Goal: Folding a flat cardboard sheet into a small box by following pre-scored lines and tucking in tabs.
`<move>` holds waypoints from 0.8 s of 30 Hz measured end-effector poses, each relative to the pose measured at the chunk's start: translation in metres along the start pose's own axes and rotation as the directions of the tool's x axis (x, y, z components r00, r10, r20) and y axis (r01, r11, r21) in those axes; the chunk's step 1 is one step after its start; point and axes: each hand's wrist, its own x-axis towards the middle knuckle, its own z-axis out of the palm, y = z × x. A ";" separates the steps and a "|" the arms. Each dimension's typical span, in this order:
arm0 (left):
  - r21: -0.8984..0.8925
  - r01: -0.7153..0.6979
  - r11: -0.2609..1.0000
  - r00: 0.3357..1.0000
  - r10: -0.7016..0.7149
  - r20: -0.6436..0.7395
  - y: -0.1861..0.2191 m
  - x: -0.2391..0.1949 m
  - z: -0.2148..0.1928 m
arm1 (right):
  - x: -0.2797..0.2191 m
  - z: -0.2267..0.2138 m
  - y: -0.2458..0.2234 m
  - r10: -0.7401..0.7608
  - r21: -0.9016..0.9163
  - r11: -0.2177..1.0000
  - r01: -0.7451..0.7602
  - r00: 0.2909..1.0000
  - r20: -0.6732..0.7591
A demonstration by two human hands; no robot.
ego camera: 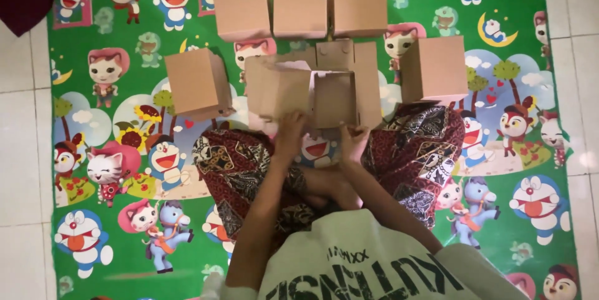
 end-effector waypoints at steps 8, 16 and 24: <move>-0.472 0.286 0.834 0.954 -0.293 0.059 0.041 0.009 -0.032 | -0.016 0.009 -0.001 -0.155 0.024 0.987 0.162 0.972 -0.178; 0.025 0.158 0.987 0.986 -0.157 -0.049 0.049 -0.007 -0.004 | 0.027 0.055 0.054 0.424 -0.203 0.901 -0.384 0.879 0.218; -0.231 0.111 0.966 0.984 -0.140 -0.112 0.038 -0.007 -0.006 | 0.016 -0.026 -0.046 0.324 -0.197 0.941 -0.275 0.900 0.292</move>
